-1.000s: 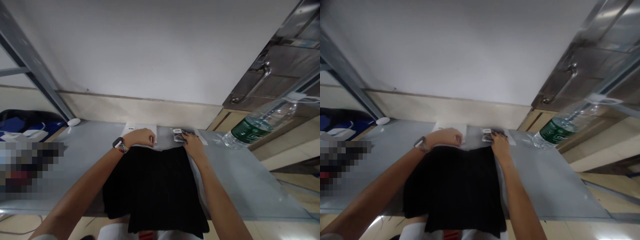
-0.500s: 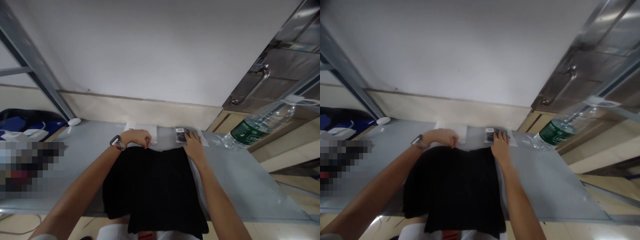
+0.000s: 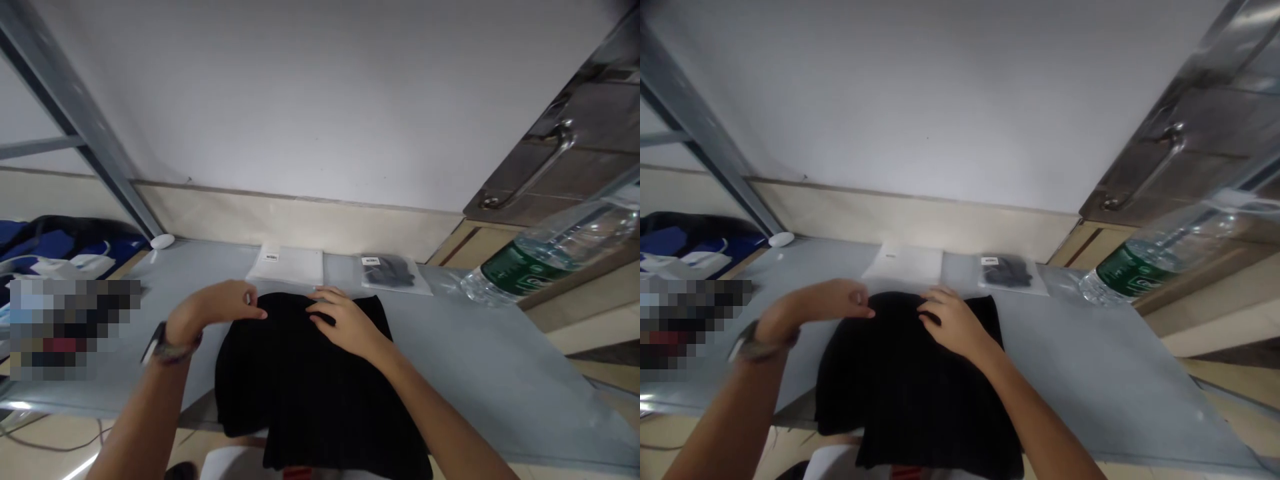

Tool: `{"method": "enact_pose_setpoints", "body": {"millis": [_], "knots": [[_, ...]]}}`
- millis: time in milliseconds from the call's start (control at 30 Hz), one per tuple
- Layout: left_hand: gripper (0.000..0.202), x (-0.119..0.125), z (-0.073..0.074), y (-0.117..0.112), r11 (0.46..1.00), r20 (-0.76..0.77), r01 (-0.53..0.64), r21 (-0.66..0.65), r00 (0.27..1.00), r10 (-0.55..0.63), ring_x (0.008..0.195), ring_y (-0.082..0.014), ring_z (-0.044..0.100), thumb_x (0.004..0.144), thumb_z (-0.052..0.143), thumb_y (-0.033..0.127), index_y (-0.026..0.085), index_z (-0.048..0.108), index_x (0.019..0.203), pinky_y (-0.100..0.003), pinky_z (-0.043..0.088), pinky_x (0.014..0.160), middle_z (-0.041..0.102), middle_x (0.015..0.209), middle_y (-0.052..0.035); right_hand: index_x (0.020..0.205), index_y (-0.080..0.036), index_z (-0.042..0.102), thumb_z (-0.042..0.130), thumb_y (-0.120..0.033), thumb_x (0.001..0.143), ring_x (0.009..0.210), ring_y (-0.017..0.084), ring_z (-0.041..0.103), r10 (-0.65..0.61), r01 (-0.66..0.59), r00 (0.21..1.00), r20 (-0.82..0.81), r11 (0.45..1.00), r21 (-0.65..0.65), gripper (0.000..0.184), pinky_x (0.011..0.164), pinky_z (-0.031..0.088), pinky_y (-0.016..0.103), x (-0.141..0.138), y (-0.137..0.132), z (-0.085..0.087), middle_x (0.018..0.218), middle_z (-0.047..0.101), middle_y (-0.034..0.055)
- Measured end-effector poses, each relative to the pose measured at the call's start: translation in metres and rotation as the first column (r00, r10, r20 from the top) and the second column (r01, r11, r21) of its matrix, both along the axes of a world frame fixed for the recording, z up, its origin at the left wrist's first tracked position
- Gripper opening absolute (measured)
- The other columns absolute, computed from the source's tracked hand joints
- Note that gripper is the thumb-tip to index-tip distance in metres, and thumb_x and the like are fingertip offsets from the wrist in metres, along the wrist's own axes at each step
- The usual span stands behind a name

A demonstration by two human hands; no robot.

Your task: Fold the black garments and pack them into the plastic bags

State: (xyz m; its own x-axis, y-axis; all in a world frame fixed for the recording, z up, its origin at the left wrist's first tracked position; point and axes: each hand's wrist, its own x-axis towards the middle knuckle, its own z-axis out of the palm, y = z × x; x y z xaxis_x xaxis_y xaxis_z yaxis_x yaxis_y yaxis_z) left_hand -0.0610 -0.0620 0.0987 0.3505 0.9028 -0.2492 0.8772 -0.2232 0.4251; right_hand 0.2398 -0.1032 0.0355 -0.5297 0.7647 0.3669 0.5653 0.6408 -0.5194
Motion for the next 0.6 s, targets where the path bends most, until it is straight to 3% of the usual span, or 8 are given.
{"method": "enact_pose_setpoints", "body": {"millis": [67,167,233,300,400,500,600], "knots": [[0.038,-0.012,-0.011,-0.038,0.987,-0.081,-0.154,0.044,0.984,0.157,0.068,-0.0216,0.064,0.083,0.066,0.062,0.023,0.067,0.082,-0.031,0.039,0.063,0.073,0.078,-0.0026,0.116,-0.024,0.082,0.067,-0.014,0.100,0.140,0.028,0.060,0.009,-0.009,1.000,0.021,1.000,-0.006,0.024,0.119,0.051,0.052,-0.005,-0.001,-0.004,0.136,0.074,0.0073],[0.039,-0.017,-0.028,-0.093,0.896,-0.170,-0.439,0.076,0.879,0.445,0.073,-0.0257,0.067,0.091,0.056,0.062,0.024,0.062,0.084,-0.032,0.037,0.063,0.072,0.080,-0.0049,0.114,-0.024,0.082,0.067,-0.012,0.099,0.132,0.028,0.064,-0.010,0.010,1.000,0.007,1.000,0.015,0.024,0.117,0.052,0.053,-0.012,0.005,-0.008,0.125,0.077,0.0075],[0.040,-0.011,-0.035,-0.122,0.859,-0.105,-0.508,0.054,0.853,0.511,0.073,-0.0254,0.068,0.094,0.053,0.061,0.024,0.057,0.080,-0.032,0.040,0.065,0.071,0.078,-0.0049,0.114,-0.024,0.081,0.067,-0.012,0.100,0.124,0.027,0.065,-0.013,0.013,0.999,-0.030,1.000,0.001,0.024,0.113,0.054,0.051,-0.021,0.012,-0.006,0.119,0.078,0.0070],[0.044,0.002,-0.040,-0.145,0.787,-0.020,-0.608,0.104,0.790,0.613,0.072,-0.0256,0.068,0.097,0.047,0.066,0.026,0.056,0.083,-0.032,0.041,0.065,0.072,0.083,-0.0053,0.113,-0.024,0.081,0.067,-0.013,0.100,0.119,0.026,0.066,0.007,-0.010,0.999,-0.049,0.999,-0.046,0.022,0.109,0.055,0.048,-0.034,0.021,0.000,0.116,0.078,0.0072],[0.045,0.023,-0.045,-0.168,0.732,0.057,-0.661,0.166,0.747,0.662,0.076,-0.0267,0.069,0.100,0.044,0.067,0.027,0.057,0.089,-0.033,0.040,0.065,0.074,0.096,-0.0065,0.113,-0.023,0.082,0.065,-0.017,0.103,0.113,0.025,0.064,0.073,-0.074,0.997,-0.009,0.990,-0.117,0.021,0.102,0.056,0.044,-0.059,0.038,0.009,0.110,0.077,0.0078],[0.037,0.035,-0.053,-0.180,0.734,0.049,-0.659,0.163,0.749,0.661,0.080,-0.0283,0.070,0.101,0.047,0.061,0.027,0.059,0.093,-0.033,0.039,0.064,0.074,0.099,-0.0075,0.114,-0.023,0.083,0.064,-0.016,0.103,0.111,0.025,0.063,0.171,-0.162,0.983,0.062,0.979,-0.127,0.023,0.100,0.053,0.043,-0.082,0.060,0.013,0.107,0.076,0.0083],[0.031,0.036,-0.061,-0.183,0.744,0.067,-0.648,0.160,0.760,0.647,0.078,-0.0270,0.070,0.102,0.048,0.051,0.026,0.058,0.087,-0.032,0.038,0.064,0.073,0.093,-0.0064,0.101,-0.022,0.084,0.070,-0.010,0.095,0.104,0.023,0.066,0.276,-0.261,0.957,0.084,0.953,-0.155,0.019,0.098,0.051,0.039,-0.098,0.079,0.013,0.100,0.078,0.0065]]}}
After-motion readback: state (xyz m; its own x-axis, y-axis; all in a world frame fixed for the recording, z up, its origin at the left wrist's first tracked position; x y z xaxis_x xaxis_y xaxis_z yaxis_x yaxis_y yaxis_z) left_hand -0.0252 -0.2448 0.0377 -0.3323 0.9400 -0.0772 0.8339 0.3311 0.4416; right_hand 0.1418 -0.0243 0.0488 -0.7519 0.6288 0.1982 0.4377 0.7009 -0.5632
